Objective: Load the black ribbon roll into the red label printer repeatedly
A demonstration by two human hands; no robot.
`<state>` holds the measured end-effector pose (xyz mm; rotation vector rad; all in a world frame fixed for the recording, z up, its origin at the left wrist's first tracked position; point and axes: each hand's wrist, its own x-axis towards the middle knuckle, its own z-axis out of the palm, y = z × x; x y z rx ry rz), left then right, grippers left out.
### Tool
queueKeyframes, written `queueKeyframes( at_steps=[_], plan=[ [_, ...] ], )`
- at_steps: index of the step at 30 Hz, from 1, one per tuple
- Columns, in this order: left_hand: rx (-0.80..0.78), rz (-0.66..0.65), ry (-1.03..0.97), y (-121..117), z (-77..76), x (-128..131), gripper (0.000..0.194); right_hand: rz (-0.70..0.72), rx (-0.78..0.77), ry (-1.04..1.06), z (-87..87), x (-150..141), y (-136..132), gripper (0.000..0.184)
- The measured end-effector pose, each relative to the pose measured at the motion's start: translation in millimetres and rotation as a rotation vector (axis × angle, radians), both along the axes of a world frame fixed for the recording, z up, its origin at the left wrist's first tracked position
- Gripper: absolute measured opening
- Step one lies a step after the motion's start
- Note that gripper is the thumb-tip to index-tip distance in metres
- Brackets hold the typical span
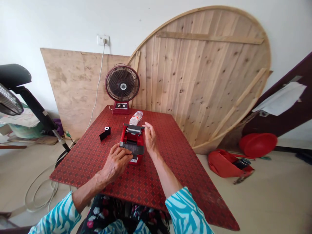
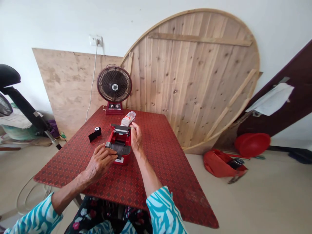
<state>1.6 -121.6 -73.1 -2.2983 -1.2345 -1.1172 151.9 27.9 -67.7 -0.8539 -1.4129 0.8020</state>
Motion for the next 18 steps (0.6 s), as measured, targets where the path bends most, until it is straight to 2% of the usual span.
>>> queueKeyframes(
  at_steps=[4, 7, 10, 12, 14, 16, 18],
  plan=[
    [0.015, 0.008, -0.008, -0.1, -1.7, 2.0, 0.014, -0.022, 0.094, -0.079, -20.3, 8.8, -33.2, 0.032],
    [0.007, 0.009, -0.017, -1.4, -3.5, 1.8, 0.014, -0.049, 0.019, -0.092, -32.6, 9.9, -46.8, 0.028],
    [-0.078, -0.04, -0.106, 0.8, -0.9, -4.2, 0.013, -0.064, -0.061, -0.054, -38.1, 7.2, -50.7, 0.026],
    [-0.177, -0.043, -0.299, 9.0, 2.8, -11.5, 0.015, -0.077, -0.08, -0.013, -38.0, 4.6, -50.8, 0.023],
    [-0.28, 0.01, -0.603, 23.7, 5.6, -18.7, 0.02, -0.088, -0.118, 0.036, -35.4, 1.9, -50.2, 0.024],
    [-0.399, 0.045, -0.926, 42.3, 5.6, -23.0, 0.031, -0.079, -0.219, 0.104, -30.1, -0.8, -48.9, 0.032],
    [-0.542, 0.039, -1.168, 59.9, 2.9, -23.0, 0.042, -0.028, -0.35, 0.174, -23.0, -2.8, -46.7, 0.042]
  ],
)
